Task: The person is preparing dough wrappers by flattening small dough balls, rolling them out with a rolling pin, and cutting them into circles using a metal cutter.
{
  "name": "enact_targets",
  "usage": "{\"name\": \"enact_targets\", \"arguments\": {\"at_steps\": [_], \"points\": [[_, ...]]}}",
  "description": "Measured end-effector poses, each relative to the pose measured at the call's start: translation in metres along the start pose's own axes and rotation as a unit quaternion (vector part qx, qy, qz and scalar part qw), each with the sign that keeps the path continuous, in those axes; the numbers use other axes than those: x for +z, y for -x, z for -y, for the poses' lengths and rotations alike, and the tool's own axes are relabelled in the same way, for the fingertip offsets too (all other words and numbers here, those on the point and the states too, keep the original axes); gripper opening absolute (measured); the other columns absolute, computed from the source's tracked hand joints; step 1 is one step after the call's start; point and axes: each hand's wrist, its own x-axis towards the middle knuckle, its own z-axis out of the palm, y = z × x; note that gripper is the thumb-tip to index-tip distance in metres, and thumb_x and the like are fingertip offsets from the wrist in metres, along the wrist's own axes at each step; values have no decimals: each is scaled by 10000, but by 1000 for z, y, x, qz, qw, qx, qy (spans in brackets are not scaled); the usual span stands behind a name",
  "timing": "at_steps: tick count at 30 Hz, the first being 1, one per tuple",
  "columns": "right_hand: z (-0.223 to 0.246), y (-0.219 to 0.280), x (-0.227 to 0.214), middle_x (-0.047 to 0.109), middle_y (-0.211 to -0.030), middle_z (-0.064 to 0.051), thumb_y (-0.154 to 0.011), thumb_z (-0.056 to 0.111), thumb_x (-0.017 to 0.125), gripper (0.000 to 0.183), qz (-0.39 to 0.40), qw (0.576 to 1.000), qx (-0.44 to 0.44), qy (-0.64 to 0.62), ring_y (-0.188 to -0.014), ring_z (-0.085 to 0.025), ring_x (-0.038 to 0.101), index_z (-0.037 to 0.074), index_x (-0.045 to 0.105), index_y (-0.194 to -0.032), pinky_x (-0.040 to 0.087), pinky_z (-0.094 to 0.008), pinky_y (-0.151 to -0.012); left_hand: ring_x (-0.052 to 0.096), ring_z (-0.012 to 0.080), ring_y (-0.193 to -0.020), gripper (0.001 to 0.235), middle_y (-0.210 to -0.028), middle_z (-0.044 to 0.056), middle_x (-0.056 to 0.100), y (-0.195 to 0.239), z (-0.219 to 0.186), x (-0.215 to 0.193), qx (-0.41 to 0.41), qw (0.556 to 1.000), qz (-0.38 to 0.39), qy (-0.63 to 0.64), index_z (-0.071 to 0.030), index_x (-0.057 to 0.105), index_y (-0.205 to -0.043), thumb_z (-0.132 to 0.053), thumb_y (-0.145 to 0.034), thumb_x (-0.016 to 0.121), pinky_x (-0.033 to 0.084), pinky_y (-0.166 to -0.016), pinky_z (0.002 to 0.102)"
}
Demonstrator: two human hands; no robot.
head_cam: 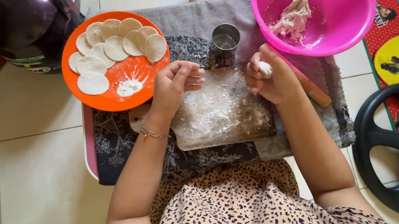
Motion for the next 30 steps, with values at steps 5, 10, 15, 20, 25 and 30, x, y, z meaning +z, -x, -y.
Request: {"name": "enact_targets", "arguments": {"at_steps": [5, 10, 15, 20, 25, 30], "points": [[4, 13, 29, 684, -1224, -317, -986, -19, 574, 273, -15, 998, -50, 38, -832, -261, 785, -83, 599, -1250, 686, -334, -705, 782, 253, -810, 260, -940, 163, 777, 0, 1, 0, -1, 1000, 1, -3, -31, 704, -1034, -259, -1024, 579, 665, -698, 371], [17, 13, 45, 224, -509, 30, -1110, 464, 328, 640, -58, 996, -62, 0, -364, -47, 192, 110, 442, -589, 199, -154, -251, 784, 262, -811, 254, -944, 176, 775, 0, 1, 0, 1, 1000, 2, -4, -20, 701, -1032, -244, -1021, 581, 665, -699, 374], [19, 15, 44, 199, -453, 17, -1037, 624, 331, 687, -51, 996, -75, -25, -343, -67, 151, 161, 329, -530, 179, -177, -235, 783, 255, -804, 257, -935, 171, 775, -1, 4, 0, 5, 1000, 1, -2, -25, 707, -1031, -249, -1024, 582, 667, -694, 377], [12, 6, 22, 253, -512, 24, -1018, 666, 333, 675, -55, 998, -36, 5, -376, -74, 213, 147, 413, -594, 235, -197, -292, 783, 251, -800, 260, -931, 167, 775, -1, 3, 0, 5, 1000, 2, -3, -25, 706, -1030, -248, -1030, 572, 667, -695, 375], [9, 11, 33, 716, -1023, -269, -1033, 141, 540, 303, -62, 998, -24, -3, -856, -344, 776, -97, 588, -1215, 666, -483, -773, 782, 254, -810, 262, -940, 168, 774, -1, 2, 0, -2, 1000, 4, -5, -26, 704, -1036, -251, -1032, 570, 669, -706, 381], [12, 3, 15, 401, -648, -36, -1025, 527, 500, 531, -71, 997, 14, -32, -447, -123, 435, 6, 599, -1019, 427, -237, -333, 782, 255, -816, 278, -945, 171, 775, 0, 0, 0, -4, 1000, 1, -15, -26, 705, -1033, -261, -1033, 558, 669, -712, 387]]}}
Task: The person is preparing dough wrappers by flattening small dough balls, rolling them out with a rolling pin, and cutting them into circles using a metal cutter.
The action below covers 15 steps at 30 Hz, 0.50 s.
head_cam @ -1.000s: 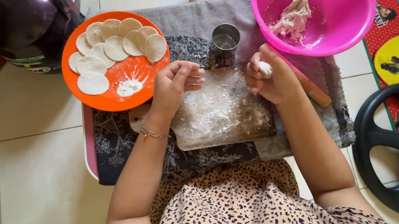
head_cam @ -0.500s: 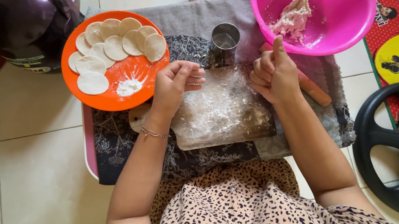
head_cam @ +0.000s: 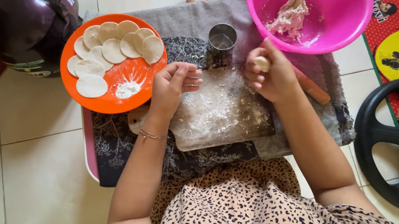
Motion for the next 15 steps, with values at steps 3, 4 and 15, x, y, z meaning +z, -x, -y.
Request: {"name": "enact_targets", "arguments": {"at_steps": [3, 4, 15], "points": [[-4, -7, -16, 381, -652, -47, -1009, 576, 525, 586, -3, 999, 14, -46, -521, -162, 461, 22, 584, -826, 507, -305, -463, 783, 261, -817, 288, -949, 177, 774, 0, 1, 0, -1, 1000, -1, -1, -22, 706, -1032, -266, -1034, 554, 668, -715, 395], [-7, -9, -22, 424, -694, -70, -1027, 535, 544, 547, -13, 999, 7, -42, -603, -198, 543, 22, 590, -840, 626, -371, -581, 783, 266, -815, 291, -948, 182, 773, -1, 1, 0, -1, 1000, -4, 1, -20, 707, -1029, -266, -1034, 551, 668, -715, 404], [4, 14, 15, 195, -442, 21, -957, 733, 339, 737, 55, 997, -45, -34, -322, -70, 173, 154, 324, -502, 194, -196, -247, 781, 255, -812, 307, -945, 174, 773, 0, 0, 0, 0, 1000, -2, 6, -24, 707, -1028, -289, -1029, 552, 668, -711, 387]]}}
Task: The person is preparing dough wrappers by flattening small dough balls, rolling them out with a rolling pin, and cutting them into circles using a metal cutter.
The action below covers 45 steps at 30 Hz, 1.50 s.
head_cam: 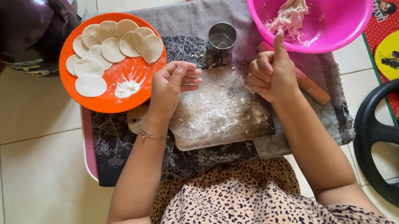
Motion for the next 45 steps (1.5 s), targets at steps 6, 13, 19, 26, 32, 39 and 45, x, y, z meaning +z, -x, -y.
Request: {"name": "enact_targets", "arguments": {"at_steps": [6, 13, 19, 26, 32, 39, 45], "points": [[-7, -10, -14, 256, -457, -1, -1009, 652, 360, 688, -8, 999, -7, 34, -315, -81, 229, 111, 438, -590, 219, -209, -254, 781, 251, -815, 308, -939, 167, 773, 0, 0, 0, 2, 1000, 0, -4, -27, 708, -1031, -289, -1032, 545, 668, -714, 384], [-12, 9, 29, 648, -1021, -161, -847, -46, 695, 183, -37, 983, 13, 181, -515, -73, 473, -61, 597, -1000, 365, -160, -318, 779, 253, -827, 313, -953, 170, 772, -1, 2, -3, 1, 1000, 9, -5, -23, 701, -1044, -288, -1035, 534, 666, -718, 388], [-9, 6, 12, 579, -847, -92, -921, 13, 684, 271, -59, 978, -6, 198, -517, -89, 529, -59, 643, -1180, 420, -181, -341, 779, 255, -816, 306, -949, 174, 771, -1, 1, -2, 7, 1000, 9, -4, -20, 706, -1044, -278, -1030, 541, 666, -711, 387], [-6, 4, 19, 468, -478, -101, -1002, 118, 626, 162, -43, 974, -35, 218, -278, -115, 333, -37, 581, -989, 247, -208, -261, 780, 252, -811, 291, -944, 173, 773, -1, 3, -2, 9, 1000, 6, 2, -27, 706, -1038, -269, -1032, 544, 665, -708, 384], [-2, -2, 6, 709, -991, -233, -1113, 346, 383, 416, -60, 993, -34, 94, -486, -169, 600, 20, 611, -990, 547, -280, -367, 781, 261, -806, 289, -939, 178, 771, -1, 2, 0, 12, 1000, 6, 3, -22, 706, -1034, -263, -1033, 547, 666, -699, 388], [-13, -4, -8, 509, -718, -129, -1075, 254, 549, 215, -29, 993, -42, 110, -346, -77, 329, 57, 508, -997, 282, -205, -237, 780, 252, -797, 291, -933, 173, 773, -2, 2, 0, 12, 1000, 5, 3, -23, 706, -1026, -270, -1031, 553, 666, -695, 381], [-13, -3, 3, 600, -698, -178, -1077, 299, 580, 400, -79, 987, -56, 127, -435, -162, 538, 19, 578, -791, 449, -231, -316, 779, 247, -800, 289, -935, 170, 773, 0, -1, -1, 10, 1000, 4, 1, -26, 706, -1031, -268, -1032, 547, 666, -704, 381]]}}
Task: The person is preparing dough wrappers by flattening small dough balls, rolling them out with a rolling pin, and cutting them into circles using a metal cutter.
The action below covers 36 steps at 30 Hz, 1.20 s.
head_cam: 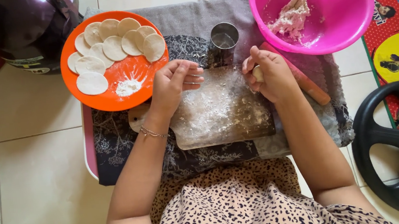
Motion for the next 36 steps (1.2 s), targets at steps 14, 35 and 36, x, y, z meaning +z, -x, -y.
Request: {"name": "enact_targets", "arguments": {"at_steps": [14, 35, 36], "points": [[1, -1, 12, 723, -906, -155, -929, 31, 629, 270, 31, 998, 15, 45, -457, -59, 493, 68, 555, -1187, 384, -152, -348, 781, 274, -803, 279, -939, 180, 775, -2, -2, -5, 11, 1000, -8, 15, -23, 705, -1026, -251, -1031, 544, 663, -694, 396], [-22, -8, -19, 499, -404, -62, -1141, 410, 494, 723, -22, 898, -209, 386, -387, -172, 490, 117, 594, -487, 418, -309, -466, 680, 159, -599, 227, -632, 89, 678, 12, -26, 18, 142, 973, -120, -135, -63, 720, -830, -208, -978, 626, 611, -600, 341], [-15, -4, -10, 491, -391, -48, -1142, 350, 458, 723, -17, 901, -207, 380, -382, -171, 477, 118, 574, -467, 423, -291, -474, 637, 168, -561, 233, -603, 40, 637, 9, -25, 15, 255, 931, -149, -217, -118, 729, -802, -275, -958, 657, 570, -584, 318]]}}
